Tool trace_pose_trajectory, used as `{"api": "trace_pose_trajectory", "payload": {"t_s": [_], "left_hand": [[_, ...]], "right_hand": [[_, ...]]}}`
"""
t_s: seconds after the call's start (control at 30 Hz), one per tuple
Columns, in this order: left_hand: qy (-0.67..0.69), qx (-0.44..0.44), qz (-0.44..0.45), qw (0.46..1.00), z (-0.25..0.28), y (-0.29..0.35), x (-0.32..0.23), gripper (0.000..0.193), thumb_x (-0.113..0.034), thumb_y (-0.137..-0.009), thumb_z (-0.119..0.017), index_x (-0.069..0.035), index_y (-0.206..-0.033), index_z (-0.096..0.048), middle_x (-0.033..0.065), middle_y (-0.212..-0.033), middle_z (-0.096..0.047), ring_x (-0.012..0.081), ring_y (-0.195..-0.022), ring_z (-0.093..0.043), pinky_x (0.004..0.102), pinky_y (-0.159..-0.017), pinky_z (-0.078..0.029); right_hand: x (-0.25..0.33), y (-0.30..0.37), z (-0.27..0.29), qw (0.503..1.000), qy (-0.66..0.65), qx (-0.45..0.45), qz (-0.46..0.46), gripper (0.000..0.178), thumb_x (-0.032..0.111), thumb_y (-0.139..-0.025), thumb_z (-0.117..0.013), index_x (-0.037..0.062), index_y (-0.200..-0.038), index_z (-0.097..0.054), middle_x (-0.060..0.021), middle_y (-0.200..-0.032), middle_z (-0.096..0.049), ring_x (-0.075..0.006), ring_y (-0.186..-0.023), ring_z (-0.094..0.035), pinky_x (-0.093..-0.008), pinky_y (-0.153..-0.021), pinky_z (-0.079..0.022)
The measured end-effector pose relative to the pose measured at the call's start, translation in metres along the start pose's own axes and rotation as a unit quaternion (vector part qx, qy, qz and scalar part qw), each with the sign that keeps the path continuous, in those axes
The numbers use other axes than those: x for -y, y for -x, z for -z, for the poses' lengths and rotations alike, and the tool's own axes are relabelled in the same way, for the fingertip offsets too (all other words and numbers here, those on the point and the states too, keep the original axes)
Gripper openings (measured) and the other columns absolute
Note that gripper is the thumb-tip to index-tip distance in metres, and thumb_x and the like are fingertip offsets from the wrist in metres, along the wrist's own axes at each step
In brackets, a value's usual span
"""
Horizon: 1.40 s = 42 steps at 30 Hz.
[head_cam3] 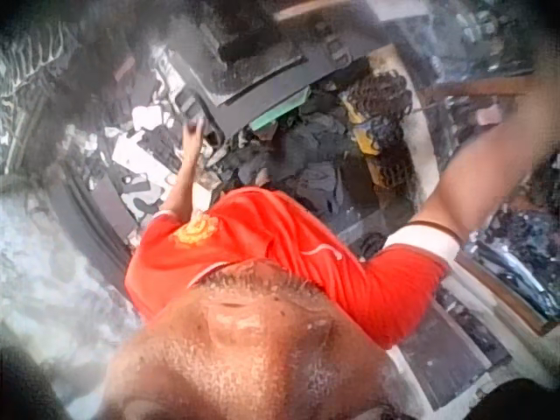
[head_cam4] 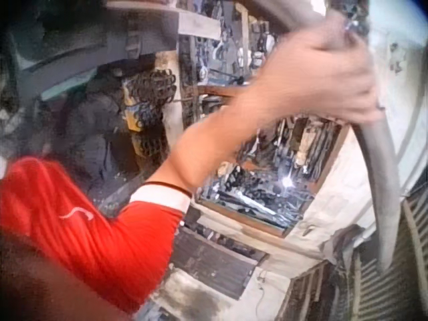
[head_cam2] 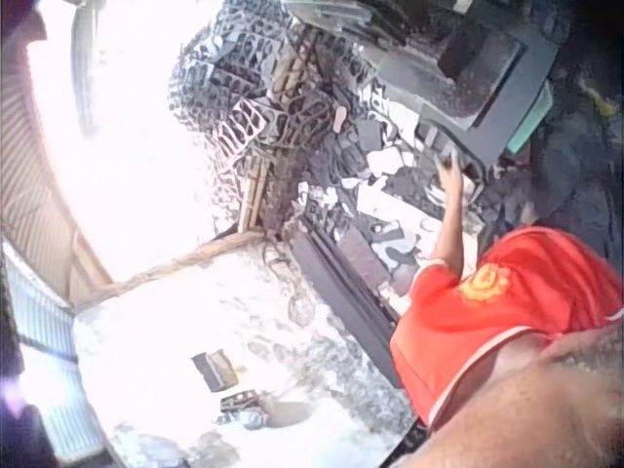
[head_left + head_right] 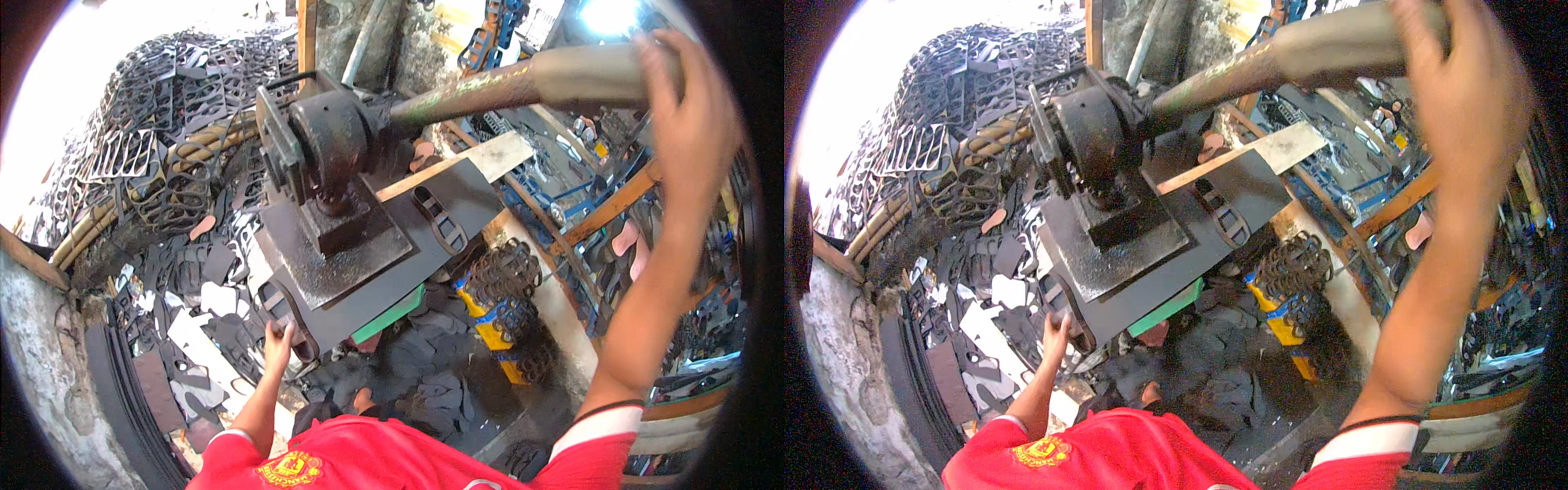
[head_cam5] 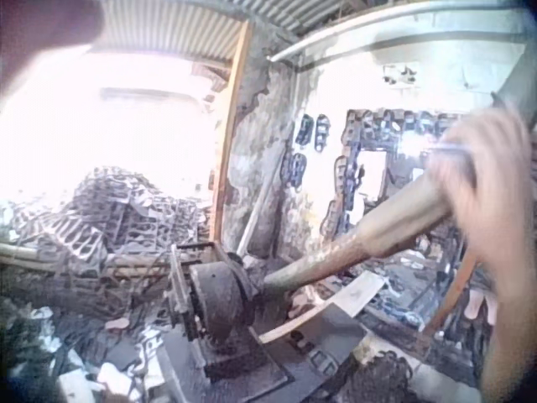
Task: The person operates a manual hydraulic press to cut black rubber sheets into shoe insole shapes. They repeatedly place sheets under the press, activate the lever, remove the cut insoles, and stack them on the floor.
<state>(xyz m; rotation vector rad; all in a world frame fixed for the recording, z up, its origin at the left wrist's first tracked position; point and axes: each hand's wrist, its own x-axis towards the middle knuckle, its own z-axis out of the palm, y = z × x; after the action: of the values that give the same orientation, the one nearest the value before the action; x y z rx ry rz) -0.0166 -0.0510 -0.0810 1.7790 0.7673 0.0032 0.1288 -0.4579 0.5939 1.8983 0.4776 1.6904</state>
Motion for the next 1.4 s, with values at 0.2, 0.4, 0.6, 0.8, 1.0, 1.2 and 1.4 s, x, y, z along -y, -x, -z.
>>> {"api": "trace_pose_trajectory", "payload": {"t_s": [0.2, 0.4, 0.6, 0.8, 1.0, 1.2, 1.4], "left_hand": [[0.385, 0.114, 0.174, 0.899, 0.032, -0.037, 0.009, 0.071, -0.033, -0.085, -0.082, 0.004, -0.136, -0.049, 0.0066, -0.098, -0.071, 0.0205, -0.084, -0.07, 0.0336, -0.077, -0.057], [0.387, 0.058, -0.063, 0.918, 0.109, 0.037, -0.075, 0.041, -0.01, -0.085, -0.078, -0.005, -0.121, -0.059, 0.0042, -0.1, -0.068, 0.019, -0.085, -0.067, 0.0352, -0.08, -0.056], [0.184, -0.088, -0.096, 0.974, -0.011, 0.099, -0.198, 0.1, -0.031, -0.077, -0.093, -0.004, -0.146, -0.026, 0.019, -0.131, -0.047, 0.026, -0.119, -0.052, 0.0386, -0.102, -0.045], [0.172, 0.002, -0.238, 0.956, -0.037, 0.111, -0.232, 0.083, -0.024, -0.083, -0.087, -0.005, -0.146, -0.036, 0.0171, -0.145, -0.043, 0.03, -0.136, -0.045, 0.048, -0.116, -0.038], [0.088, -0.101, 0.014, 0.991, -0.035, 0.032, -0.062, 0.051, -0.014, -0.096, -0.071, -0.001, -0.14, -0.048, 0.0153, -0.135, -0.057, 0.0265, -0.127, -0.055, 0.0383, -0.11, -0.043], [0.071, -0.081, 0.11, 0.988, -0.024, -0.004, -0.057, 0.051, -0.023, -0.101, -0.065, 0.005, -0.142, -0.055, 0.0168, -0.13, -0.067, 0.0246, -0.118, -0.063, 0.0335, -0.104, -0.047], [0.18, 0.012, 0.194, 0.964, 0.008, 0.003, -0.071, 0.041, -0.023, -0.097, -0.072, -0.002, -0.132, -0.064, 0.0056, -0.113, -0.071, 0.0178, -0.107, -0.066, 0.0415, -0.092, -0.054]], "right_hand": [[0.276, 0.23, 0.059, 0.697, -0.608, 0.344, -0.162, 0.035, 0.027, -0.084, -0.082, 0.0074, -0.11, -0.07, -0.0182, -0.134, -0.059, -0.0394, -0.124, -0.054, -0.0503, -0.109, -0.042], [0.382, 0.307, 0.167, 0.418, -0.73, 0.478, -0.252, 0.038, 0.029, -0.09, -0.077, 0.0044, -0.118, -0.069, -0.0167, -0.123, -0.065, -0.0342, -0.12, -0.061, -0.0429, -0.106, -0.048], [0.445, 0.288, 0.171, 0.627, -0.617, 0.429, -0.206, 0.093, 0.028, -0.084, -0.079, 0.0007, -0.156, -0.028, -0.0282, -0.154, -0.034, -0.0479, -0.145, -0.031, -0.0545, -0.121, -0.029], [0.396, 0.324, 0.041, 0.589, -0.528, 0.385, -0.475, 0.096, 0.038, -0.085, -0.078, -0.0056, -0.155, -0.029, -0.0327, -0.143, -0.048, -0.0489, -0.136, -0.044, -0.0524, -0.113, -0.038], [0.368, 0.428, -0.158, 0.595, -0.462, 0.532, -0.387, 0.083, 0.036, -0.083, -0.082, 0.0004, -0.149, -0.045, -0.0264, -0.143, -0.053, -0.042, -0.134, -0.048, -0.0522, -0.111, -0.04], [0.352, 0.495, -0.234, 0.699, -0.434, 0.456, -0.339, 0.053, 0.055, -0.087, -0.076, 0.0057, -0.105, -0.074, -0.0293, -0.142, -0.051, -0.0454, -0.128, -0.05, -0.0524, -0.11, -0.04], [0.309, 0.474, -0.222, 0.44, -0.507, 0.626, -0.397, 0.053, 0.051, -0.092, -0.071, -0.0017, -0.094, -0.075, -0.0259, -0.146, -0.049, -0.0401, -0.126, -0.052, -0.0455, -0.1, -0.044]]}}
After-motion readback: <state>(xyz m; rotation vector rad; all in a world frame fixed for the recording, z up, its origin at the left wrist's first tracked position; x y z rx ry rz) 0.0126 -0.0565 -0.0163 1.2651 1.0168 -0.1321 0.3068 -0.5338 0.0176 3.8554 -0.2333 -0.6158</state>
